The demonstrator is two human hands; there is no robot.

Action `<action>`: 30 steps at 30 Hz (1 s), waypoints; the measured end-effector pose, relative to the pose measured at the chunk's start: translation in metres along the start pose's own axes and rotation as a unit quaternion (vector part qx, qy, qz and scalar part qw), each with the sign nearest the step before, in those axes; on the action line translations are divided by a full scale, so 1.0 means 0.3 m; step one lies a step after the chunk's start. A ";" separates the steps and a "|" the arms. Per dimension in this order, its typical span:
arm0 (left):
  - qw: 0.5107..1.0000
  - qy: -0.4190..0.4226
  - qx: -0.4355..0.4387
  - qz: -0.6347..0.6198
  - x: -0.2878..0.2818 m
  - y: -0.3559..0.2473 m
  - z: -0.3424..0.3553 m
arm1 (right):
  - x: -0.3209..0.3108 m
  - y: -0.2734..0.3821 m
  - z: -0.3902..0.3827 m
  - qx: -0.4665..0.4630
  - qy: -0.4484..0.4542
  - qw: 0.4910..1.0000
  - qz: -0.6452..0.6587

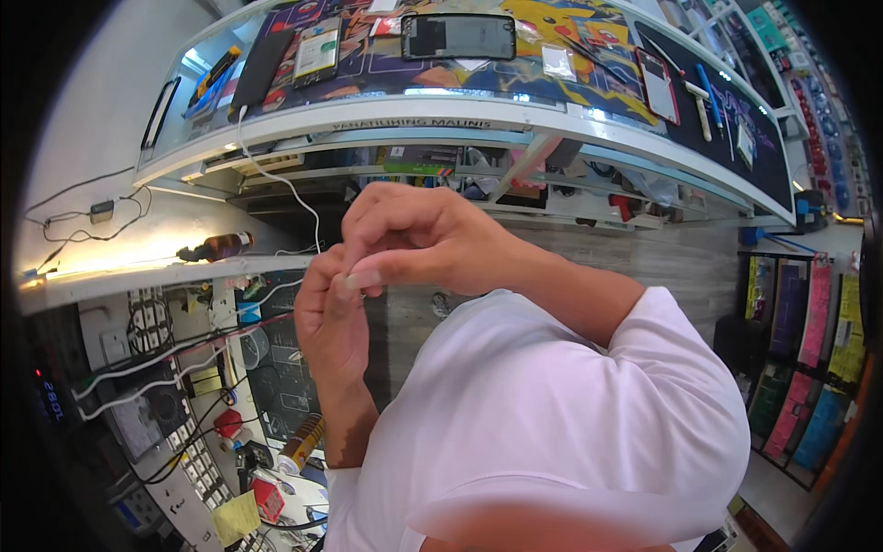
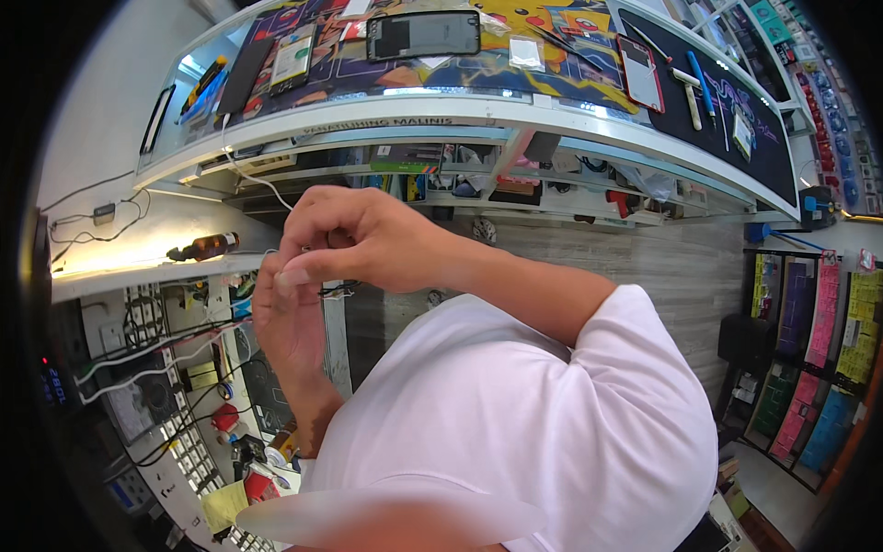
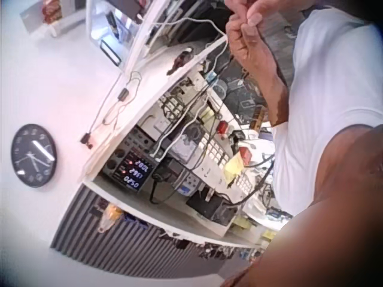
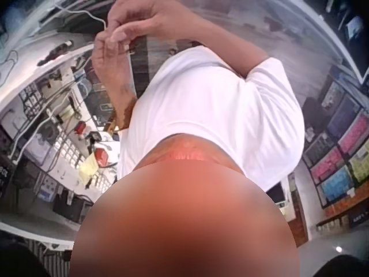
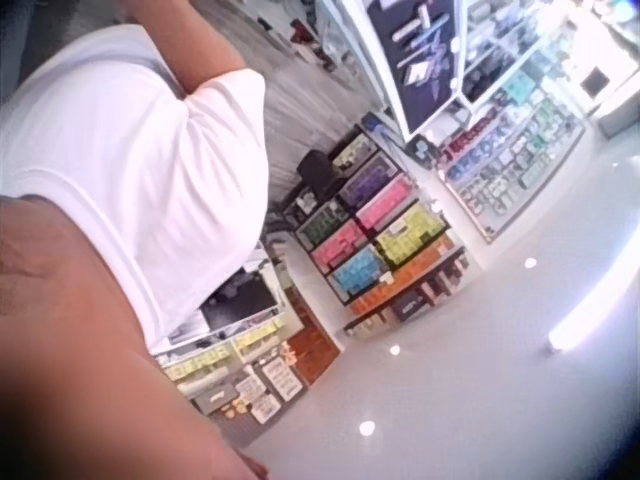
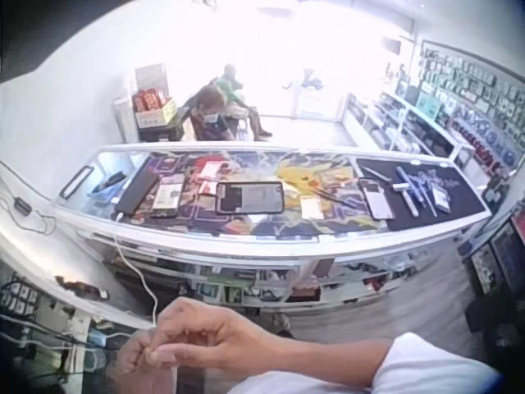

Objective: The person works on a smartphone at a counter, using tweezers to remove and reposition a small internal component near the top edge. They repeatedly adjust the part and inspect the device, then use pliers to trim a small piece before continuing to align the component with tweezers.

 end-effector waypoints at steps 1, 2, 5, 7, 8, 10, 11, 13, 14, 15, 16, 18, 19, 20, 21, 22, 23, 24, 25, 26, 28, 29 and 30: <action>1.000 0.025 -0.008 -0.005 0.061 0.027 0.047 | -0.062 0.023 -0.021 -0.033 -0.010 0.999 -0.010; 0.999 0.043 -0.018 -0.003 0.114 0.042 0.097 | -0.118 0.042 -0.032 -0.041 -0.047 0.997 0.042; 0.985 0.101 0.011 0.139 0.220 0.053 0.292 | -0.316 0.104 -0.076 -0.058 -0.149 0.980 0.121; 0.965 0.057 0.032 0.252 0.226 0.070 0.444 | -0.480 0.142 -0.123 -0.034 -0.203 0.975 0.090; 0.955 0.009 0.044 0.292 0.204 0.073 0.531 | -0.553 0.155 -0.128 -0.006 -0.222 0.972 0.073; 0.926 -0.049 0.055 0.370 0.154 0.107 0.686 | -0.653 0.176 -0.150 -0.009 -0.256 0.965 0.057; 0.916 -0.057 0.056 0.393 0.139 0.131 0.754 | -0.701 0.176 -0.167 0.000 -0.273 0.961 0.042; 0.894 -0.071 0.055 0.439 0.109 0.169 0.853 | -0.748 0.187 -0.171 0.024 -0.273 0.961 0.023; 0.890 -0.062 0.042 0.450 0.111 0.193 0.886 | -0.772 0.193 -0.174 0.034 -0.279 0.960 0.012; 0.886 -0.053 0.028 0.461 0.114 0.210 0.913 | -0.788 0.190 -0.171 0.040 -0.273 0.961 0.012; 0.880 -0.045 0.015 0.472 0.117 0.221 0.929 | -0.798 0.186 -0.159 0.041 -0.269 0.962 0.007; 0.900 -0.039 -0.006 0.435 0.124 0.250 0.952 | -0.821 0.189 -0.138 0.040 -0.266 0.963 -0.009; 0.908 -0.035 -0.018 0.418 0.116 0.264 0.960 | -0.828 0.184 -0.127 0.044 -0.267 0.963 -0.009; 0.916 -0.030 -0.030 0.398 0.120 0.275 0.976 | -0.839 0.185 -0.114 0.047 -0.269 0.962 -0.011; 0.925 -0.034 -0.030 0.377 0.126 0.273 0.982 | -0.848 0.185 -0.099 0.050 -0.272 0.961 -0.013; 0.933 -0.039 -0.031 0.355 0.140 0.262 0.977 | -0.859 0.189 -0.082 0.045 -0.279 0.959 -0.032; 0.942 -0.040 -0.032 0.333 0.159 0.244 0.973 | -0.866 0.198 -0.067 0.040 -0.289 0.955 -0.051; 0.949 -0.027 -0.028 0.312 0.166 0.239 0.970 | -0.873 0.196 -0.049 0.039 -0.297 0.952 -0.071; 0.956 -0.014 -0.024 0.291 0.169 0.233 0.968 | -0.874 0.206 -0.031 0.030 -0.306 0.946 -0.107; 0.963 -0.003 -0.019 0.269 0.169 0.228 0.966 | -0.879 0.201 -0.021 0.031 -0.314 0.942 -0.112; 0.966 0.004 -0.018 0.258 0.138 0.235 0.975 | -0.887 0.193 -0.006 0.035 -0.331 0.935 -0.125; 0.969 0.009 -0.005 0.245 0.123 0.243 0.981 | -0.883 0.197 0.010 0.027 -0.324 0.934 -0.149; 0.973 0.013 0.007 0.232 0.109 0.250 0.986 | -0.874 0.195 0.022 0.028 -0.332 0.930 -0.156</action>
Point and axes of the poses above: each hand's wrist, its own z-axis towards the middle knuckle, its own x-axis out of the palm, y = z × x, the point moved 8 cm from there along z, towards the middle knuckle, and after that the axes turned 2 degrees about z, right-handed, at the moved point
